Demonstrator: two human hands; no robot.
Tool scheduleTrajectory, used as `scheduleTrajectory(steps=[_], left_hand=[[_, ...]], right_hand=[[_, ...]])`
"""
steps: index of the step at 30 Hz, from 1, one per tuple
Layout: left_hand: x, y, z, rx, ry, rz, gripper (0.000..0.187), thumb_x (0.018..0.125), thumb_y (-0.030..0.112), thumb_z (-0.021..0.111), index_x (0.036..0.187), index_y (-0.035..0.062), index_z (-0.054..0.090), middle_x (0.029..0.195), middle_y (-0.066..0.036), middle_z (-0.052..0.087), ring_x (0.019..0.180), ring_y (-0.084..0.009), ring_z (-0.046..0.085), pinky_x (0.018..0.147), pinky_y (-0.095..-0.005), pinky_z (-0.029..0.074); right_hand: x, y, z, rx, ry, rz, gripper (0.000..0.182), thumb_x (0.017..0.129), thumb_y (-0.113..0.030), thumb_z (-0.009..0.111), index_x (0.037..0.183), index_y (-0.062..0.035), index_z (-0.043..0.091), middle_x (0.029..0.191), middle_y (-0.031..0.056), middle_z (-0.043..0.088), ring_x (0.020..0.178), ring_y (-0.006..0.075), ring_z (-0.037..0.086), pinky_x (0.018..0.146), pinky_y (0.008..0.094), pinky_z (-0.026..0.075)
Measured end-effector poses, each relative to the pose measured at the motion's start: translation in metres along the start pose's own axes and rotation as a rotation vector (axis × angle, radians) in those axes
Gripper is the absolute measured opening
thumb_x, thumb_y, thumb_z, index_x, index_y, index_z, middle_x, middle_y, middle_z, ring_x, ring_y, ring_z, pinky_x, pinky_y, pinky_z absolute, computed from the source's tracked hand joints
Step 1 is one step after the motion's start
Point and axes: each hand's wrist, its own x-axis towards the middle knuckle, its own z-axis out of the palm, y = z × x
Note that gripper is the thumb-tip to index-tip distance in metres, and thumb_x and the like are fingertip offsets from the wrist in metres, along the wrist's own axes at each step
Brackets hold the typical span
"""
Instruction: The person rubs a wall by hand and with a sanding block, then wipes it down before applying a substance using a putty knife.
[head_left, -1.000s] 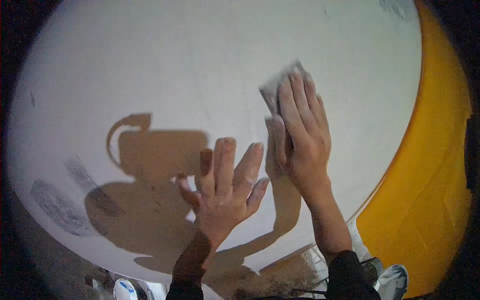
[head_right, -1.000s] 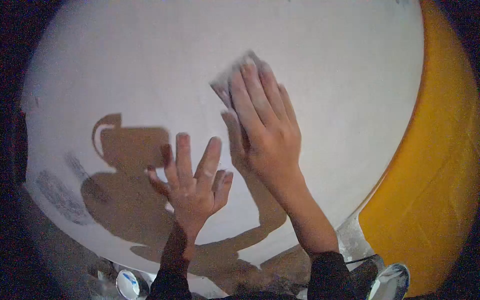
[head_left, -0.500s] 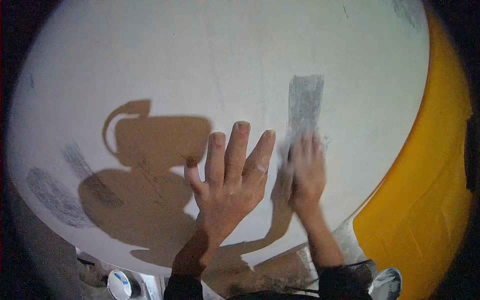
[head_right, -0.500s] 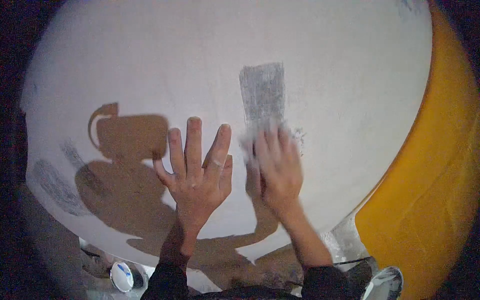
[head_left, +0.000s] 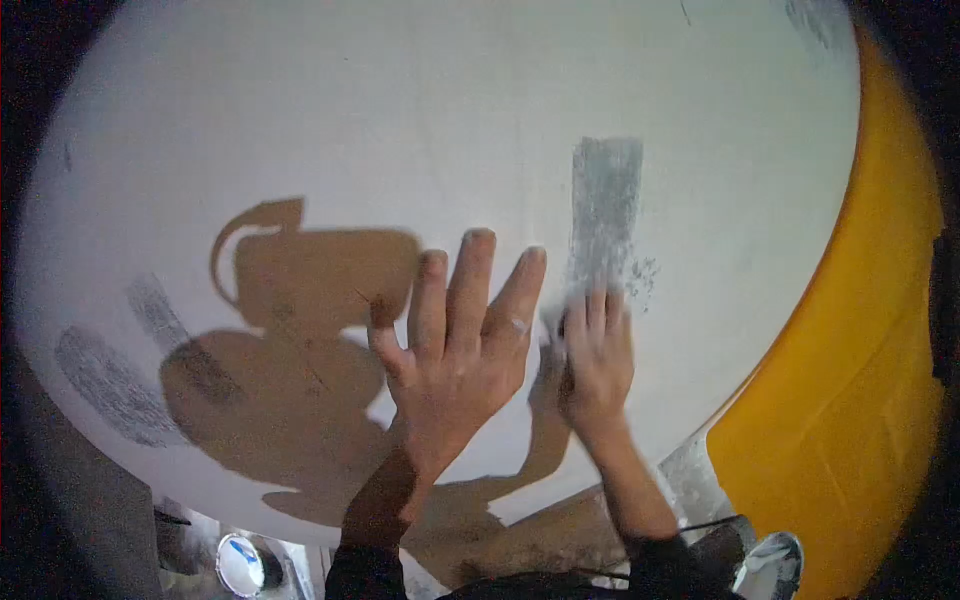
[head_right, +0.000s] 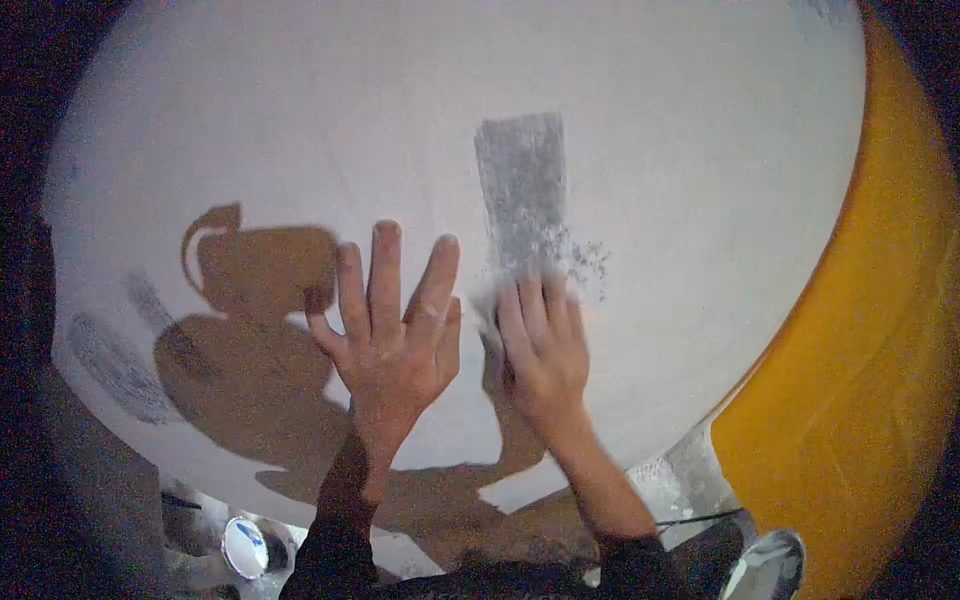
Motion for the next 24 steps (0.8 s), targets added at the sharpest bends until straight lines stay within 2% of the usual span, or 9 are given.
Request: scheduleTrajectory(steps=[3,6,9,11,14,16,18,21,24], left_hand=[[0.007,0.009,-0.007,0.004,-0.025,-0.001,0.062,0.075,0.032,0.063,0.134,0.0318,0.042,0.143,-0.011,0.034,0.127,-0.03,0.033,0.101,-0.0563,0.013],[0.006,0.009,-0.005,0.004,-0.049,-0.002,0.062,0.076,0.031,0.063,0.134,0.0319,0.042,0.143,-0.011,0.034,0.126,-0.0297,0.035,0.1,-0.0559,0.014],[0.005,0.007,-0.006,-0.007,-0.038,-0.014,0.062,0.076,0.03,0.063,0.134,0.032,0.042,0.143,-0.01,0.034,0.126,-0.029,0.036,0.1,-0.0556,0.015],[0.005,0.006,-0.008,-0.017,-0.046,-0.009,0.061,0.077,0.03,0.063,0.134,0.032,0.042,0.143,-0.01,0.034,0.126,-0.0286,0.036,0.1,-0.0553,0.015],[0.009,0.008,-0.006,0.004,0.001,-0.009,0.06,0.077,0.03,0.062,0.134,0.0317,0.042,0.143,-0.01,0.034,0.126,-0.0287,0.035,0.1,-0.0548,0.015],[0.008,0.007,-0.009,0.023,-0.03,-0.014,0.059,0.078,0.03,0.061,0.134,0.0313,0.042,0.143,-0.01,0.035,0.127,-0.029,0.035,0.1,-0.0543,0.015],[0.002,0.008,-0.007,0.035,-0.015,-0.016,0.057,0.08,0.035,0.059,0.134,0.0323,0.042,0.141,-0.007,0.037,0.128,-0.0258,0.033,0.1,-0.0547,0.015],[0.006,0.009,-0.003,0.046,-0.002,-0.025,0.054,0.082,0.039,0.057,0.134,0.0329,0.042,0.14,-0.004,0.04,0.13,-0.023,0.031,0.101,-0.0553,0.015],[0.005,0.009,-0.005,0.026,-0.025,-0.007,0.054,0.082,0.038,0.057,0.133,0.0323,0.043,0.139,-0.004,0.04,0.13,-0.0235,0.031,0.102,-0.0557,0.014]], right_hand=[[0.118,0.015,-0.017,-0.049,0.192,-0.137,0.045,0.079,-0.014,0.063,0.121,-0.0013,0.052,0.126,0.0217,0.05,0.118,0.0408,0.046,0.094,0.0505,0.038],[0.07,0.019,-0.013,0.026,0.085,-0.066,0.045,0.079,-0.01,0.062,0.122,-0.0015,0.051,0.126,0.021,0.051,0.117,0.042,0.047,0.093,0.0499,0.039],[-0.018,0.002,-0.013,-0.022,-0.091,0.053,0.041,0.076,-0.019,0.066,0.112,-0.0019,0.057,0.116,0.0206,0.057,0.111,0.0411,0.052,0.088,0.0491,0.044],[-0.01,0.014,-0.012,0.024,-0.08,-0.003,0.039,0.079,-0.019,0.065,0.113,-0.0025,0.057,0.116,0.0205,0.057,0.112,0.0411,0.051,0.088,0.0489,0.044],[0.079,0.027,-0.023,-0.068,-0.004,-0.09,0.036,0.079,-0.017,0.065,0.111,-0.0022,0.058,0.115,0.0212,0.057,0.112,0.0409,0.051,0.087,0.0481,0.045],[0.11,0.026,-0.024,-0.13,0.153,-0.139,0.036,0.078,-0.015,0.065,0.111,-0.0024,0.058,0.117,0.0209,0.056,0.113,0.0406,0.051,0.089,0.0482,0.044],[0.034,0.022,-0.018,-0.033,0.045,-0.066,0.038,0.078,-0.014,0.064,0.114,-0.0029,0.057,0.12,0.0207,0.055,0.114,0.0404,0.05,0.091,0.0485,0.042],[-0.015,0.02,-0.017,0.061,-0.109,0.019,0.041,0.079,-0.014,0.062,0.118,-0.004,0.054,0.125,0.0202,0.052,0.116,0.0403,0.048,0.093,0.0491,0.04],[0.044,0.027,-0.023,-0.01,-0.06,-0.059,0.041,0.08,-0.014,0.06,0.12,-0.0046,0.053,0.127,0.0202,0.049,0.119,0.0398,0.046,0.095,0.0488,0.039]])
